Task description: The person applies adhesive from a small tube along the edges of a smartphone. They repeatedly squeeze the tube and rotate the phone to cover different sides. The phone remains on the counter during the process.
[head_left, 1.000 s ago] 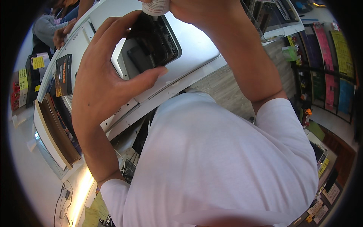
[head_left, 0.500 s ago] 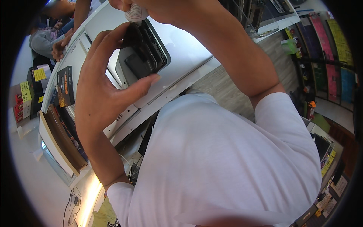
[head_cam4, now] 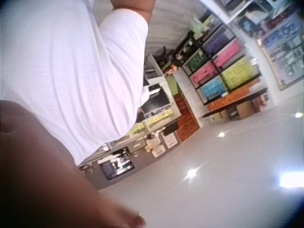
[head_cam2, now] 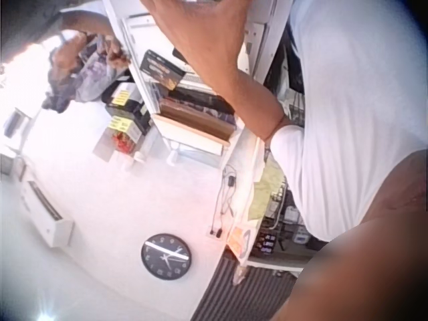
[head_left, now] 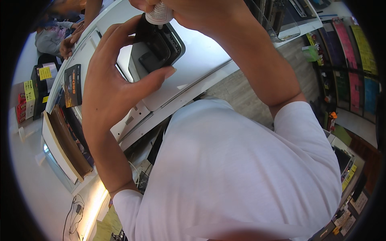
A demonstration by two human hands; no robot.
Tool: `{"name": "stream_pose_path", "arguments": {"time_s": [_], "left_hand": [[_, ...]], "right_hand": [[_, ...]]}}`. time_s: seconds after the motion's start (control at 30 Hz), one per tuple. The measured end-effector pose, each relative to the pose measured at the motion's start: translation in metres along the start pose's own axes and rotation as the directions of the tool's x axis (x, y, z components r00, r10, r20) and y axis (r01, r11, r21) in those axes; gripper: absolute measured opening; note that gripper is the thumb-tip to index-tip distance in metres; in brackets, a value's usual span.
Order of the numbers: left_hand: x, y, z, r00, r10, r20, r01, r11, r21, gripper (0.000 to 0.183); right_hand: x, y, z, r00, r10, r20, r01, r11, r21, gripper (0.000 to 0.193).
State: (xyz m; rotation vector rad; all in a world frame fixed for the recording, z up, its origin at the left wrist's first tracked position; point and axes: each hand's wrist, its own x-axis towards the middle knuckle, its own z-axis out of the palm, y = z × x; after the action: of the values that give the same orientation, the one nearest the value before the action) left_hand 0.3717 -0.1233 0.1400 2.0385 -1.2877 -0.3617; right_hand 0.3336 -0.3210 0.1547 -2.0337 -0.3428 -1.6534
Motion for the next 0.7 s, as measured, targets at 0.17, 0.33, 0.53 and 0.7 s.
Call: {"name": "stream_pose_path", "arguments": {"time_s": [0.17,0.33,0.53,0.7], "left_hand": [[-0.001,-0.001,0.001,1.0,0.0,-0.012,0.0,1.0,-0.019,0.095],[-0.001,-0.005,0.002,0.999,0.006,-0.046,-0.007,1.0,-0.03,0.092],[0.001,-0.006,0.003,0.997,0.011,-0.072,-0.013,1.0,-0.017,0.085],[0.002,-0.014,0.004,0.996,0.009,-0.086,-0.007,1.0,0.023,0.084]], "right_hand": [[-0.002,0.0,-0.004,0.999,-0.019,0.046,0.02,0.999,-0.031,0.016],[0.002,-0.011,-0.011,0.995,-0.051,0.083,0.058,0.994,-0.091,0.017],[0.006,-0.022,-0.016,0.994,-0.033,0.1,0.042,0.995,-0.087,0.018],[0.005,-0.029,-0.016,0.993,0.057,0.104,-0.072,0.985,0.154,0.022]]}}
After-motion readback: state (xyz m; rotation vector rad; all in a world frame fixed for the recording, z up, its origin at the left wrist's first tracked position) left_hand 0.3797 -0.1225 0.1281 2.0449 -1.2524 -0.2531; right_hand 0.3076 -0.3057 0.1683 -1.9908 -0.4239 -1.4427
